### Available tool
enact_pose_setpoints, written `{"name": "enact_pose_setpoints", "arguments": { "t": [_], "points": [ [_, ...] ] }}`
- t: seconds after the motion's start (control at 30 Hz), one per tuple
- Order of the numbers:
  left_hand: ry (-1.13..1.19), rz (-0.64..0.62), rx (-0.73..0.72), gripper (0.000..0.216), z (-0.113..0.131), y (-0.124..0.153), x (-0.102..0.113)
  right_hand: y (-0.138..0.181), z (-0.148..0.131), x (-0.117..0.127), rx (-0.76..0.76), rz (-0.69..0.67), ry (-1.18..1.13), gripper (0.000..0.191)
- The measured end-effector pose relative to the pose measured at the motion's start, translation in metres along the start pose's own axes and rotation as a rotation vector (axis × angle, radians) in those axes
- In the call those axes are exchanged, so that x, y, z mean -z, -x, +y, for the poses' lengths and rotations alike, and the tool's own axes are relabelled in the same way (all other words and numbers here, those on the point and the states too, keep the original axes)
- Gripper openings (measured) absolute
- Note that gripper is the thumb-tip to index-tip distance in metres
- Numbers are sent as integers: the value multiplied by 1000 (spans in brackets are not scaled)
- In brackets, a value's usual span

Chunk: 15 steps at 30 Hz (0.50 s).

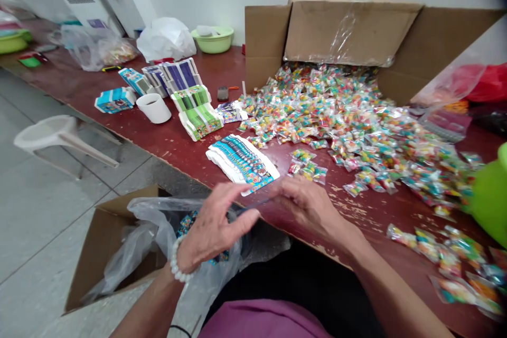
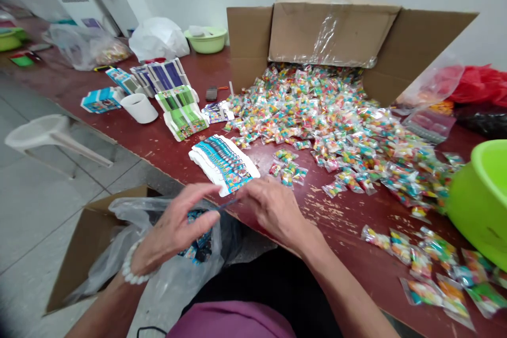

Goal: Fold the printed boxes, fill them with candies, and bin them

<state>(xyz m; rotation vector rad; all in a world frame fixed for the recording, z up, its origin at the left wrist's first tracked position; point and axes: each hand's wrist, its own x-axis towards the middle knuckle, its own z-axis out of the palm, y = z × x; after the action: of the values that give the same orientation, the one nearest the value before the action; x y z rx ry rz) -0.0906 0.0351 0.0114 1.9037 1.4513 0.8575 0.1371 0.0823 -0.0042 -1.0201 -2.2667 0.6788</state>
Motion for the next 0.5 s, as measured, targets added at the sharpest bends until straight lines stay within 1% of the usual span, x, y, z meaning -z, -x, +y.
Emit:
{"name": "enact_pose_setpoints", "arguments": {
  "t": [0.07, 0.1, 0.13, 0.17, 0.2, 0.27, 0.33, 0.37, 0.4, 0.43, 0.5],
  "points": [
    [247, -433, 107, 44, 6, 1, -9, 14, -22, 8, 92, -117, -6, 17],
    [367, -608, 157, 39, 7, 2, -16, 20, -30, 9, 116, -158, 11, 17],
    [480, -731, 203, 32, 7, 3, -24, 25, -36, 10, 128, -181, 34, 18],
    [585, -796, 247, 25, 6, 5, -33, 29, -40, 9, 128, -183, 50, 19],
    [679, -808, 290, 22, 5, 7, -41, 33, -41, 7, 114, -152, 44, 19],
    [842, -738, 357, 22, 4, 12, -54, 39, -39, 3, 30, -17, -31, 19],
    [974, -667, 388, 25, 6, 17, -61, 45, -35, -1, -103, 131, -175, 38],
    [1023, -645, 395, 27, 7, 20, -63, 48, -33, -3, -186, 165, -275, 48],
    [1061, -630, 399, 31, 9, 22, -63, 50, -32, -5, -264, 156, -397, 53],
    [1090, -616, 406, 33, 11, 23, -64, 52, -32, -7, -330, 112, -542, 54],
    [1129, -579, 428, 36, 17, 26, -64, 56, -36, -11, -425, -8, -839, 48]
  ]
}}
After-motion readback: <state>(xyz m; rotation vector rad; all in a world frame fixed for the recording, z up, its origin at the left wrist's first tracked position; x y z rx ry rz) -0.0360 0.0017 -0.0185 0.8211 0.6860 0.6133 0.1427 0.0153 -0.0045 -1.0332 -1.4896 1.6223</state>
